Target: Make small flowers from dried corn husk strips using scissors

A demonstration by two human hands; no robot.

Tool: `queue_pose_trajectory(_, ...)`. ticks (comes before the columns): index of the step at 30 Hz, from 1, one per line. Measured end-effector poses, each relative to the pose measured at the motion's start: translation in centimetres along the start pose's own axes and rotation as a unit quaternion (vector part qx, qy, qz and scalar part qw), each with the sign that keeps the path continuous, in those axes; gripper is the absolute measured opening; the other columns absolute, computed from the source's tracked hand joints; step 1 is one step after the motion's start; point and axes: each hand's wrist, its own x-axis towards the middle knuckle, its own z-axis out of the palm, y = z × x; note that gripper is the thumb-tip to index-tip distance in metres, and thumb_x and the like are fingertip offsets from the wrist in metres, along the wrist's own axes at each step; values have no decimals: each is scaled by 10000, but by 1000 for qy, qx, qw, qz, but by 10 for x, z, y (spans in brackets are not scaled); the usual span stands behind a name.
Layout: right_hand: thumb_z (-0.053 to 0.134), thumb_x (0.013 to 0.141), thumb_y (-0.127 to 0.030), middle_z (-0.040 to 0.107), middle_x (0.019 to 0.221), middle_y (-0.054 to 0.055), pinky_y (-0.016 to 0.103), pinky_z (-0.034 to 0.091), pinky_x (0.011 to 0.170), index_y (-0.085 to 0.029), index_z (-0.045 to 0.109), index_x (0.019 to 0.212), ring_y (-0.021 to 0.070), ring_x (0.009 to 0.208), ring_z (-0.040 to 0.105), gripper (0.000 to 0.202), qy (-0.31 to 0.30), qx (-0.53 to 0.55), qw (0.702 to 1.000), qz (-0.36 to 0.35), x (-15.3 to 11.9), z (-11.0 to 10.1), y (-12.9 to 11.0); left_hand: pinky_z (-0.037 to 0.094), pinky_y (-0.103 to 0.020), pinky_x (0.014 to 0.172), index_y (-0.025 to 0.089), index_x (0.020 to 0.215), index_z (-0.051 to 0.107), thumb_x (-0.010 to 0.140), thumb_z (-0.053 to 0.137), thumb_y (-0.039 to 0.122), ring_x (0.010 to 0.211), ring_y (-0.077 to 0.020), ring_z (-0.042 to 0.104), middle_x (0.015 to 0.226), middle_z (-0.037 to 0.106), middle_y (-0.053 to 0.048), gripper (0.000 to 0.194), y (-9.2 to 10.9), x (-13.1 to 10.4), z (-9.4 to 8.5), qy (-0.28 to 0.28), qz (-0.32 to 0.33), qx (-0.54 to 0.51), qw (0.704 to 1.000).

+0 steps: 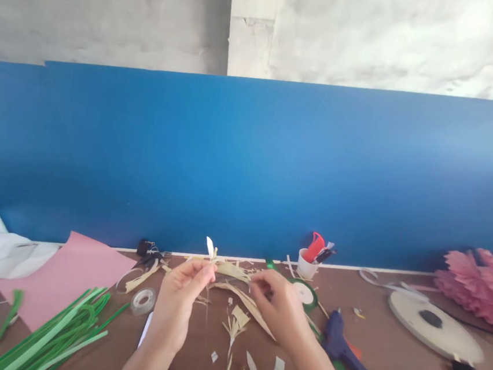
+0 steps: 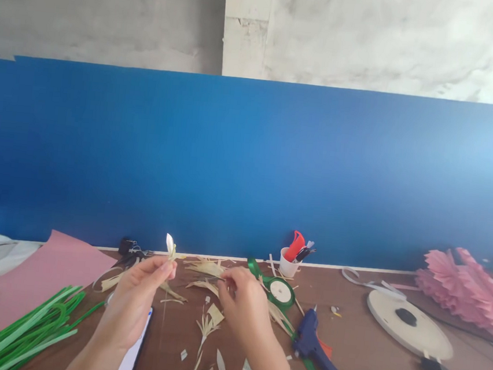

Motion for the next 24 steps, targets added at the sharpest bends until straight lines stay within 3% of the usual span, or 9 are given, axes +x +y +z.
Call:
queue_pose_trajectory(5,524,745,-101,727,718,45,254,415,621,-186,703,678,184,658,641,209,-83,-39,996,6,3,20,9,368,-260,773,182,623,665,635,799,472,768,-158,517,668,614,6,320,5,3,-4,3,-1,-37,999)
queue_pose_trajectory(9,508,741,-101,742,711,54,248,401,613,-186,729,679,184,659,645,245,-120,-66,990,17,8,13,23,362,-270,790,191,666,688,577,838,468,772,-157,516,652,604,17,328,5,5,-5,26,-5,-76,997)
queue_pose_trajectory(13,535,669,-103,741,652,34,233,383,560,-205,749,632,156,572,615,239,-172,-89,981,13,8,1,30,347,-255,791,204,685,696,607,830,448,763,-137,501,645,590,33,290,3,7,-7,12,-2,-97,995)
queue_pose_trajectory(19,547,454,-6,599,392,17,251,298,446,-216,649,369,156,415,533,249,-234,-152,960,34,-19,14,16,341,-245,778,207,698,702,628,813,463,762,-133,486,632,575,38,287,3,6,-3,0,-8,-103,995)
queue_pose_trajectory(24,579,464,-33,669,493,44,271,355,471,-245,681,397,208,505,615,245,-245,-164,954,54,-37,32,15,347,-258,743,185,624,661,610,811,475,731,-142,468,623,558,26,327,6,4,1,-7,-13,-93,996)
